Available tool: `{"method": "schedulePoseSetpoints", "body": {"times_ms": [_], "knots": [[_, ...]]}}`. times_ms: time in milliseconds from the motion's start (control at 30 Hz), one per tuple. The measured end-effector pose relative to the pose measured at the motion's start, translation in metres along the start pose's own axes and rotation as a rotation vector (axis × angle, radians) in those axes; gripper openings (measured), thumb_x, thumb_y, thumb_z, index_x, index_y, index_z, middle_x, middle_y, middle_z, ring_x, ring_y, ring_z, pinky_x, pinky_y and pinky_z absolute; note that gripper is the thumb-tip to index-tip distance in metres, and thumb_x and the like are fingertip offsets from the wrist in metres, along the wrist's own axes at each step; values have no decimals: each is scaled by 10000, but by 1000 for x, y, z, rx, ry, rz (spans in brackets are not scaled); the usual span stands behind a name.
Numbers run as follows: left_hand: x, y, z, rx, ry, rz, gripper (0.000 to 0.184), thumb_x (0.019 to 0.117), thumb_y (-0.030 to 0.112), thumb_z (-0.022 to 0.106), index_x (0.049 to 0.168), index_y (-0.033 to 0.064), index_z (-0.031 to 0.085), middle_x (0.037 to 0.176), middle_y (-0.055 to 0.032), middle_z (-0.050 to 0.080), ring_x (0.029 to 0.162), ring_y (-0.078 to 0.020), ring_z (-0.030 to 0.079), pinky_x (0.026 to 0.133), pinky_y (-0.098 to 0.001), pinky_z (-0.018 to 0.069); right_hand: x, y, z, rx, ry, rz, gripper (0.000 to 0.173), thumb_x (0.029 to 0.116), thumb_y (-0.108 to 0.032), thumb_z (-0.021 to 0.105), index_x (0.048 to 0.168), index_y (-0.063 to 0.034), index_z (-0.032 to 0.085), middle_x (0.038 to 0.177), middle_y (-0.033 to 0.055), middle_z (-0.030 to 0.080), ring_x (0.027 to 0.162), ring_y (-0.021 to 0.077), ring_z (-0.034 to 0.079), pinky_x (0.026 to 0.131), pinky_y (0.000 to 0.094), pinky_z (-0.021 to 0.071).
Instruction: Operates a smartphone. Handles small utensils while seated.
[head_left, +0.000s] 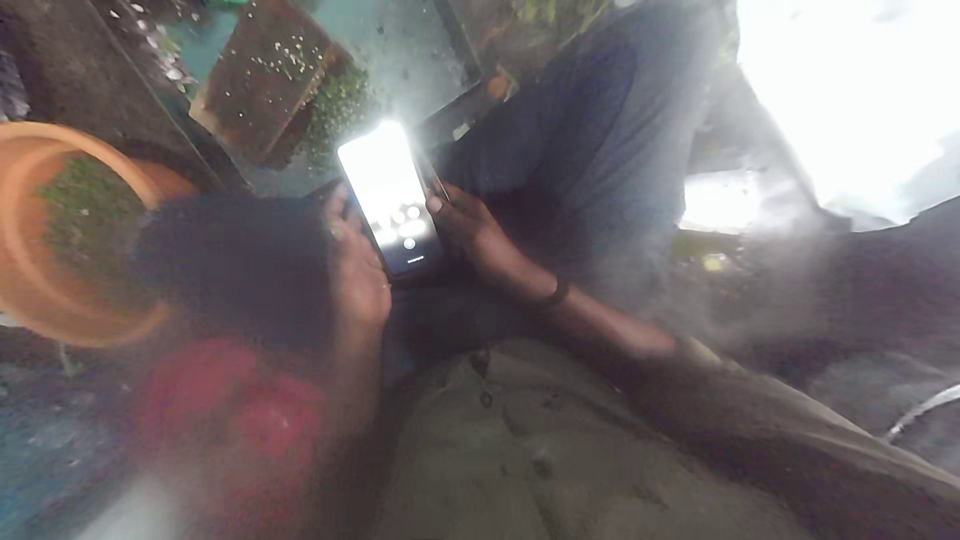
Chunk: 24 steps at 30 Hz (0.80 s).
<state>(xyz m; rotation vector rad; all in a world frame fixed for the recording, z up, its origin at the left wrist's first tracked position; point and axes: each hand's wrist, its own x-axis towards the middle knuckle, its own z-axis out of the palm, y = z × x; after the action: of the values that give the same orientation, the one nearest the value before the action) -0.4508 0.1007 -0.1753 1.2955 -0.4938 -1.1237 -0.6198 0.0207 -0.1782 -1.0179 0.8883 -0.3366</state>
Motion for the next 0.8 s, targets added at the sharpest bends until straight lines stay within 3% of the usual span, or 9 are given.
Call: {"method": "schedulePoseSetpoints", "body": {"times_ms": [133,233,333,400,467,533,600,667,800], "knots": [[0,-5,0,37,36,-14,788,1022,703,368,1599,177,266,1560,-1,494,1388,-143,534,1117,-397,504,10,8,1,6,-1,-16,320,1097,-393,487,1261,-146,608,825,32,624,637,88,581,537,237,500],[0,-12,2,136,105,-9,887,950,740,514,1590,161,307,1466,-20,569,1285,-148,600,1051,-396,551,24,12,1,-44,2,-141,357,1082,-343,485,1278,-69,601,923,4,674,788,42,635,716,237,560],[4,-6,7,129,102,0,867,934,327,678,1599,12,220,1486,-150,519,1278,-176,596,1038,-362,558,28,13,4,5,-30,-257,556,1082,-374,509,1435,55,518,1241,61,710,1108,60,679,1005,274,572],[7,-5,10,105,88,6,1005,849,284,790,1593,-26,190,1457,-178,543,1237,-184,630,1012,-358,577,31,17,5,22,-43,-309,583,1060,-449,543,1407,19,555,1208,35,725,1073,71,693,967,279,590],[7,-4,13,78,103,-55,1172,731,309,911,1599,6,186,1398,-169,591,1176,-194,670,978,-365,600,30,22,7,31,-65,-360,523,1048,-492,555,1308,-44,624,1041,5,738,892,81,705,813,276,619],[6,-4,13,82,94,-106,1228,701,319,967,1605,43,183,1325,-145,631,1116,-186,690,943,-362,616,29,26,6,-1,-107,-410,501,1058,-511,527,1259,-72,659,993,26,744,835,121,713,764,315,634],[4,-4,13,37,43,-116,1163,753,266,937,1597,48,167,1265,-117,634,1072,-171,684,911,-344,614,28,29,4,3,-156,-417,483,1069,-498,512,1268,-89,673,1109,30,745,988,127,711,897,330,615],[3,-4,13,-19,15,-116,1072,805,247,861,1595,38,167,1258,-107,625,1080,-162,668,921,-336,594,28,32,3,82,-197,-388,494,1056,-516,526,1269,-95,675,1138,24,736,1027,116,695,933,323,595],[2,-5,2,-202,-64,-110,925,910,307,747,1602,41,194,1257,-109,675,1088,-178,684,902,-337,585,24,24,9,239,-201,-289,555,1012,-549,592,1296,-77,662,1010,61,761,843,126,717,751,320,626]]}}
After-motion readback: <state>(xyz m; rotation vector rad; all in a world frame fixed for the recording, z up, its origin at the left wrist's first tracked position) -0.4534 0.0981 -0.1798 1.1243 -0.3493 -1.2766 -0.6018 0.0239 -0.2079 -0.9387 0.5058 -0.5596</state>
